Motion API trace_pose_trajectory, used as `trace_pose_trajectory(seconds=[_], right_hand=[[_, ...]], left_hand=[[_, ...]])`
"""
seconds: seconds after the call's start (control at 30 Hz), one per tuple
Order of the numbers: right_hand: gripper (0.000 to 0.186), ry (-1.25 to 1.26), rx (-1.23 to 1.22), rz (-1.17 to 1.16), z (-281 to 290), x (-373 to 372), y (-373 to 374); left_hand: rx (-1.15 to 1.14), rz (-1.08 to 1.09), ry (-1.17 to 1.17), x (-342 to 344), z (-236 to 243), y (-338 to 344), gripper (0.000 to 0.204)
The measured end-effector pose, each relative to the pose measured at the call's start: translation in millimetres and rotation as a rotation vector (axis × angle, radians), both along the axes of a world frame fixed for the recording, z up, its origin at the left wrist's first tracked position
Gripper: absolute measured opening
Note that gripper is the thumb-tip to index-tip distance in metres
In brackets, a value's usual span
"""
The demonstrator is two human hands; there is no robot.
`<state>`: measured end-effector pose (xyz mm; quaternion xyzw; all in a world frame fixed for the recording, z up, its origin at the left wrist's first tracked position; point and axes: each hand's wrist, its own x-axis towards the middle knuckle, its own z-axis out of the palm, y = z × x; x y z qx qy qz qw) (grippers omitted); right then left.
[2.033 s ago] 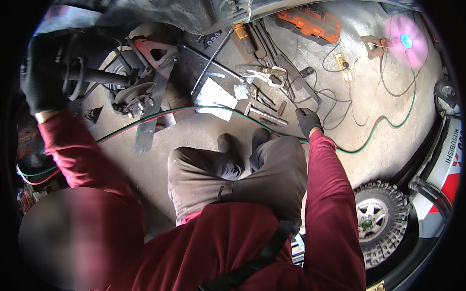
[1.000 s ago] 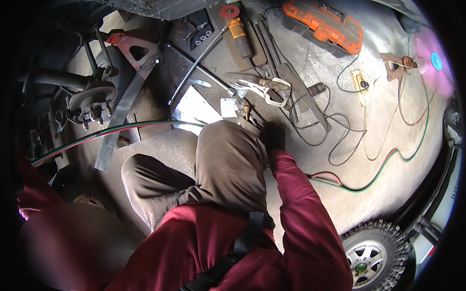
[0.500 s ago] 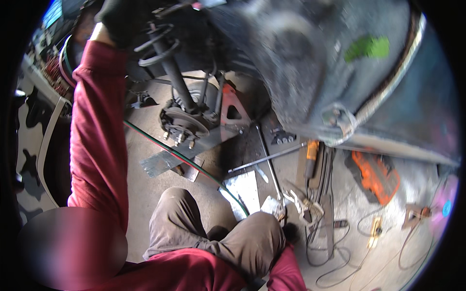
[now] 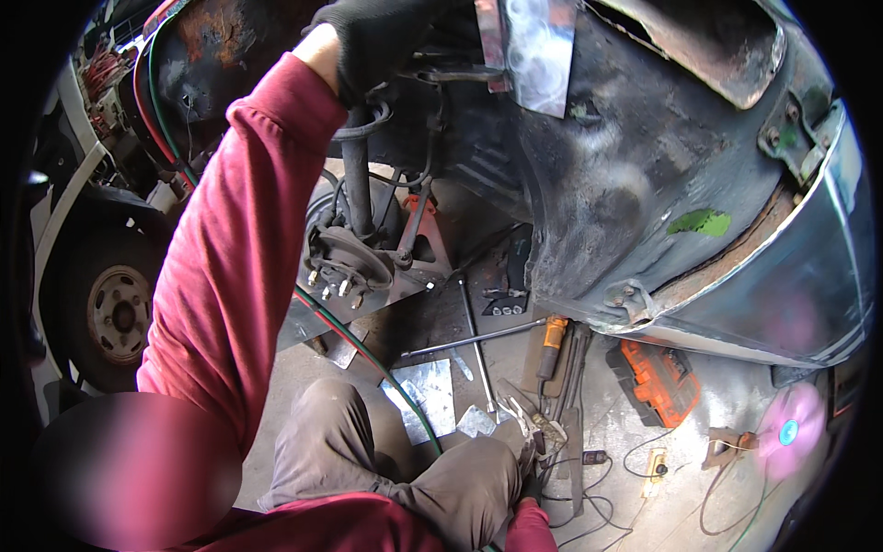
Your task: The person works on the front frame of a green car with the hood open, using pliers to bend and adjust metal near the engine bay. A second person briefly assists by holding a metal bar while the first person uses a torch on the frame. The task involves repeated bending and positioning of a metal bracket.
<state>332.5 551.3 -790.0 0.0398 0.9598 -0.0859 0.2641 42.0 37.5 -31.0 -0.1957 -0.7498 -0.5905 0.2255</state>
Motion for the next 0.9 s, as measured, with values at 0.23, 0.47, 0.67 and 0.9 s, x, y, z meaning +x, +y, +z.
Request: trace_pose_trajectory(seconds=[0.23, 0.47, 0.67, 0.9], right_hand=[[0.034, 0.258, -0.47, -0.403, 193.2, 10.5, -17.5], [0.032, 0.498, -0.722, -0.445, 357.0, -7.0, -82.3], [0.024, 0.121, -0.873, -0.599, 463.0, 11.0, -121.0], [0.025, -0.019, -0.737, -0.439, 570.4, 75.4, -114.6]], left_hand=[[-0.116, 0.231, 0.17, 7.6, -7.0, 8.9, 0.037], [0.171, 0.176, -0.106, 35.6, 1.1, 30.7, 0.03], [0.147, 0.288, -0.178, 70.8, 7.9, 47.4, 0.042], [0.151, 0.559, -0.399, 78.3, 26.4, 102.7, 0.072]])
